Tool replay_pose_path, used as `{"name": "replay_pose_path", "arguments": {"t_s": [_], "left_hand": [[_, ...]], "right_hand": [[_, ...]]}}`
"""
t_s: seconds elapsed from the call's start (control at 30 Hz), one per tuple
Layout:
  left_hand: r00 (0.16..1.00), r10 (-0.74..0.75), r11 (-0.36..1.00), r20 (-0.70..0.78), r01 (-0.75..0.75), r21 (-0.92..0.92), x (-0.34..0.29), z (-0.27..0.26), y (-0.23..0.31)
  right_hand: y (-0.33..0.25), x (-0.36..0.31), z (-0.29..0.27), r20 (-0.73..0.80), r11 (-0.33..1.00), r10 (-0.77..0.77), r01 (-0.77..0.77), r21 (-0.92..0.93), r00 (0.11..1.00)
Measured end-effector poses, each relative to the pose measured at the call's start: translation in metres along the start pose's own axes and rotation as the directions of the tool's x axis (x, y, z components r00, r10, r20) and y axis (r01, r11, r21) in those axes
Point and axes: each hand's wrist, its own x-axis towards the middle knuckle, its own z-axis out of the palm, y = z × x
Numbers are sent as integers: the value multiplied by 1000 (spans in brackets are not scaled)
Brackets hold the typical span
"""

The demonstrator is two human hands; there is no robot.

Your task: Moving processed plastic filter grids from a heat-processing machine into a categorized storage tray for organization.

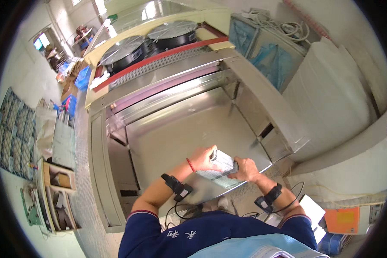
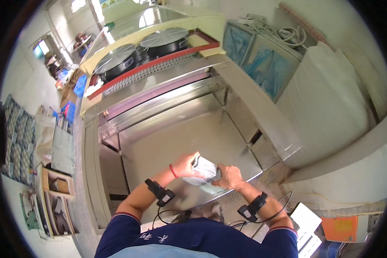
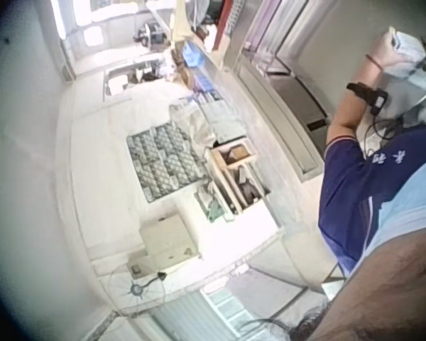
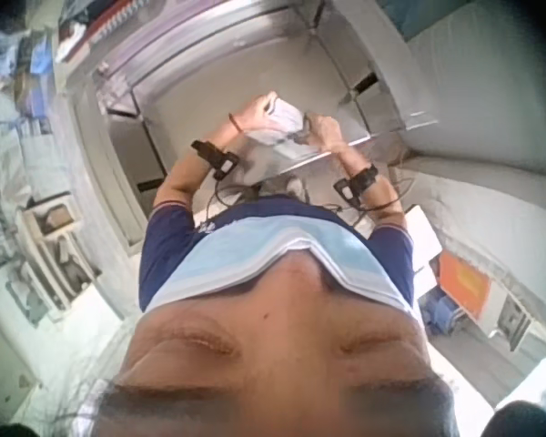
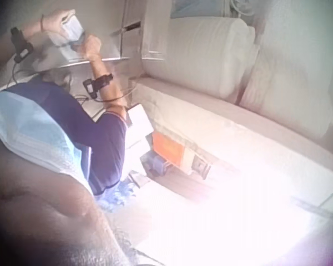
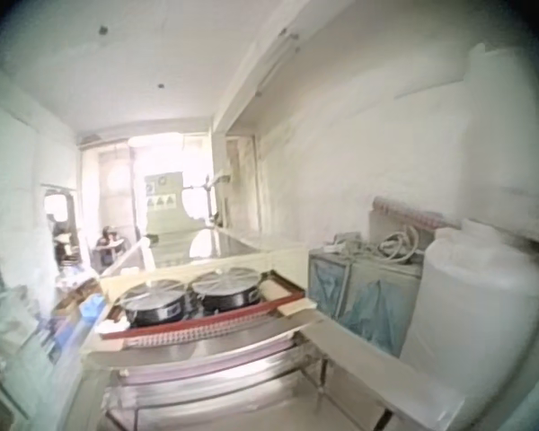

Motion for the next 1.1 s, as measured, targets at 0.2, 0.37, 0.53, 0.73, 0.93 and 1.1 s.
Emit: {"name": "replay_pose_path", "arguments": {"t_s": [0.2,0.37,0.53,0.73,0.93,1.1], "left_hand": [[816,115,971,566,-212,108,92,35,94],[630,75,904,773,285,-320,147,86,129],[628,138,617,766,551,-563,89,182,118],[488,168,543,856,679,-494,-8,315,200],[199,354,607,914,694,-387,-77,382,290],[-24,322,871,947,398,-286,-111,443,381]], "right_hand": [[48,-95,0,12,667,221,-160,728,975],[119,-186,21,-95,256,387,-9,967,917],[139,-285,60,-123,-15,657,176,984,744],[86,-388,139,-190,-30,911,518,855,366],[22,-499,193,-22,-113,986,749,653,168],[-8,-589,253,-37,54,998,935,351,-44]]}}
